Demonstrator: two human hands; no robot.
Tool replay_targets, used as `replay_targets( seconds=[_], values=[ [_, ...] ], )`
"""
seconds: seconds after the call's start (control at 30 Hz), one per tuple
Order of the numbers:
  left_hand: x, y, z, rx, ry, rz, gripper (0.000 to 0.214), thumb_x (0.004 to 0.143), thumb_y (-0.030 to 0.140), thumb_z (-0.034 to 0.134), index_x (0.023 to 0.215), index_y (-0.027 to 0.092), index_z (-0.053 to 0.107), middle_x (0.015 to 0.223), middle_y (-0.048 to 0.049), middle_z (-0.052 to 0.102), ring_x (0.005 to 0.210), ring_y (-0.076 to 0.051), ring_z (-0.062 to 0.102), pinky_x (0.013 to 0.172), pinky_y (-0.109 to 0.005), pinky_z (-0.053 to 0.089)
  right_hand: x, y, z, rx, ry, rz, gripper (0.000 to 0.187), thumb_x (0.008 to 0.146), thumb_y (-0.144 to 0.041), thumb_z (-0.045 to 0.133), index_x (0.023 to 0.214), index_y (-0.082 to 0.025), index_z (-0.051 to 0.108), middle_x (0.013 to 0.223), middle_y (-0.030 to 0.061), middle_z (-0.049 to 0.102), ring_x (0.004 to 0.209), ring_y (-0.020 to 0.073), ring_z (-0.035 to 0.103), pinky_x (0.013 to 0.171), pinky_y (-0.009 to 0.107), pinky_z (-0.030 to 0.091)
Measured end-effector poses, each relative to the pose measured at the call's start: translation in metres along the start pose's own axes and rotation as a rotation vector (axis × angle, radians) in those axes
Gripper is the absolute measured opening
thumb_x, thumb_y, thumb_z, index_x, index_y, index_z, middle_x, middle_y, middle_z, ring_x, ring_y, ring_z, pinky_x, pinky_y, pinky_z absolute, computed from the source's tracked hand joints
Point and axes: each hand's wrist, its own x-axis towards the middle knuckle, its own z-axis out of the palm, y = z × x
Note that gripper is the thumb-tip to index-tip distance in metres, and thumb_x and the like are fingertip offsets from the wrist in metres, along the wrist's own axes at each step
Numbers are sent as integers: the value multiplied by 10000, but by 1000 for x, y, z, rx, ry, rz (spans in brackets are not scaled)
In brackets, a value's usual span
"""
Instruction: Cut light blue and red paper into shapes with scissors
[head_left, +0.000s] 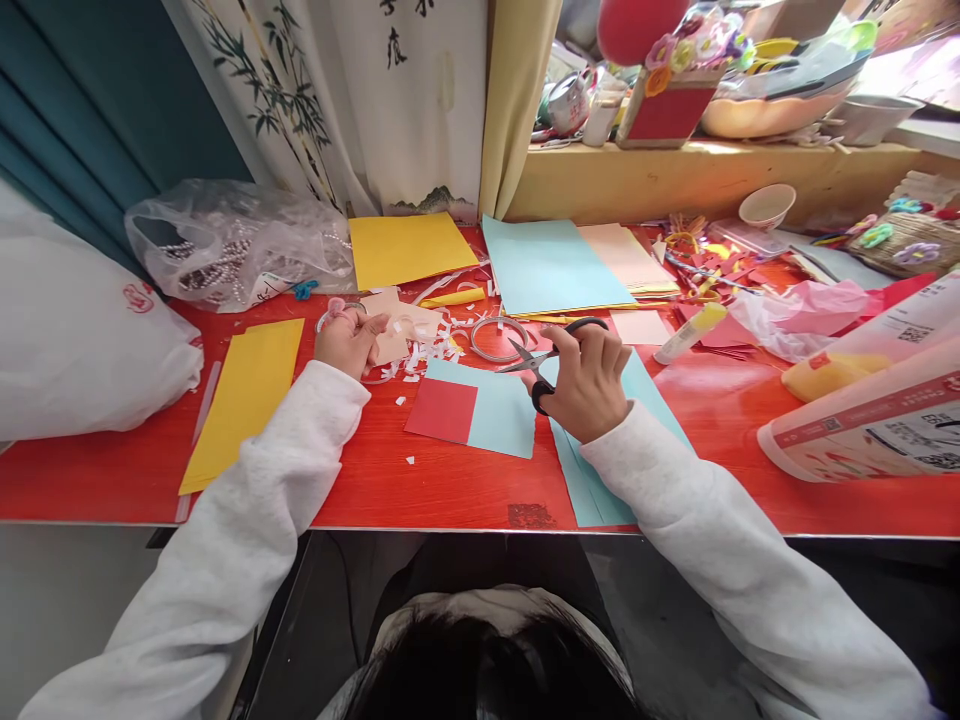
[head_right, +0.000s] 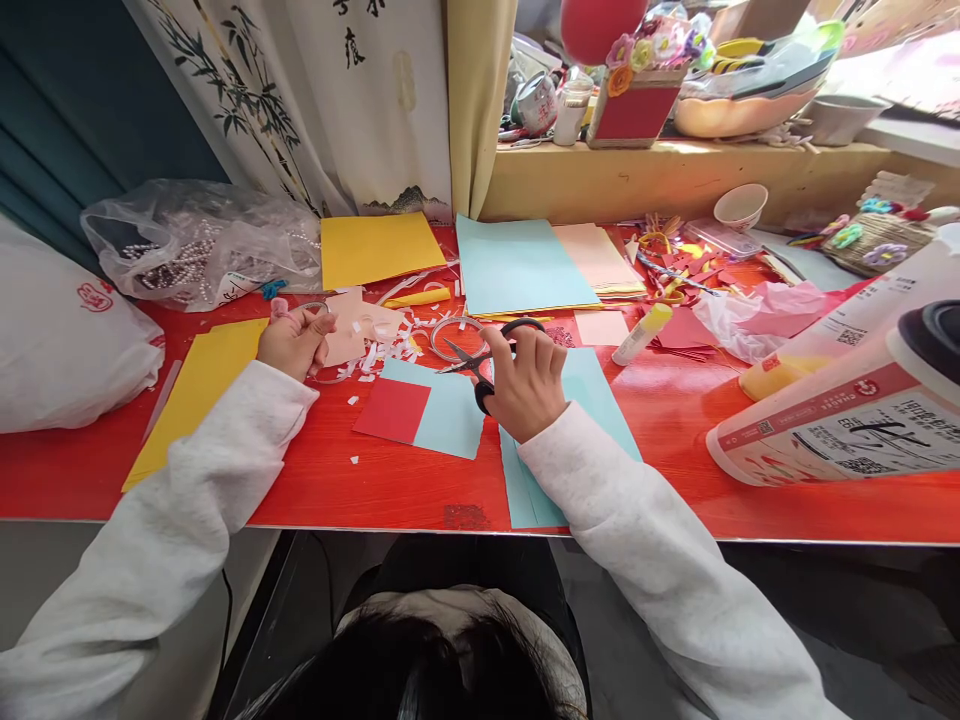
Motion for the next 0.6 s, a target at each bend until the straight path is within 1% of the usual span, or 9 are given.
replay_targets(
  seconds=[0.07,0.13,0.2,0.23,0.3,0.37,0.47,0.6],
  values=[
    [2,-3,0,65,34,22,370,725,521,529,550,208,441,321,72,406,299,-64,346,395,-223,314,0,0,0,5,4,-3,458,717,-272,539,1145,-161,420,962,112,384,921,264,353,750,366,277],
    [5,-8,1,120,64,37,427,679,538,574,486,204,392,337,59,411,370,-75,384,465,-228,350,0,0,0,15,-5,-1,462,715,-259,533,1151,-160,416,969,114,379,927,267,351,750,369,274],
    [8,-13,1,141,69,45,425,636,525,622,469,198,407,393,48,442,425,-82,401,490,-230,351,-1,0,0,20,-19,4,483,699,-237,534,1160,-163,409,976,116,375,933,270,348,754,375,273],
    [9,-15,1,142,57,50,386,634,507,630,489,196,453,432,43,468,437,-83,405,492,-231,350,-1,0,0,17,-26,8,495,690,-230,537,1164,-165,406,976,117,375,935,273,347,757,378,273],
    [9,-17,1,125,8,59,283,662,462,613,592,192,567,487,33,510,445,-87,431,492,-231,361,-1,0,0,6,-44,19,515,676,-220,540,1170,-171,401,974,117,376,936,278,348,761,386,275],
    [8,-17,1,100,-40,60,238,699,417,576,702,184,627,488,27,524,444,-95,467,489,-226,379,-1,-1,0,2,-62,30,526,670,-217,542,1174,-175,399,980,119,379,937,281,348,764,393,275],
    [8,-17,2,43,-62,80,227,719,358,545,783,167,649,546,12,569,446,-80,488,485,-206,390,-1,-2,0,18,-64,34,523,681,-237,547,1177,-173,395,981,121,388,934,279,344,769,396,274],
    [10,-22,4,-32,-69,107,242,740,335,518,867,166,637,659,-1,609,409,-48,434,439,-189,367,-1,-2,-1,27,-36,19,505,704,-270,548,1174,-172,392,969,117,399,920,269,347,770,388,275]
  ],
)
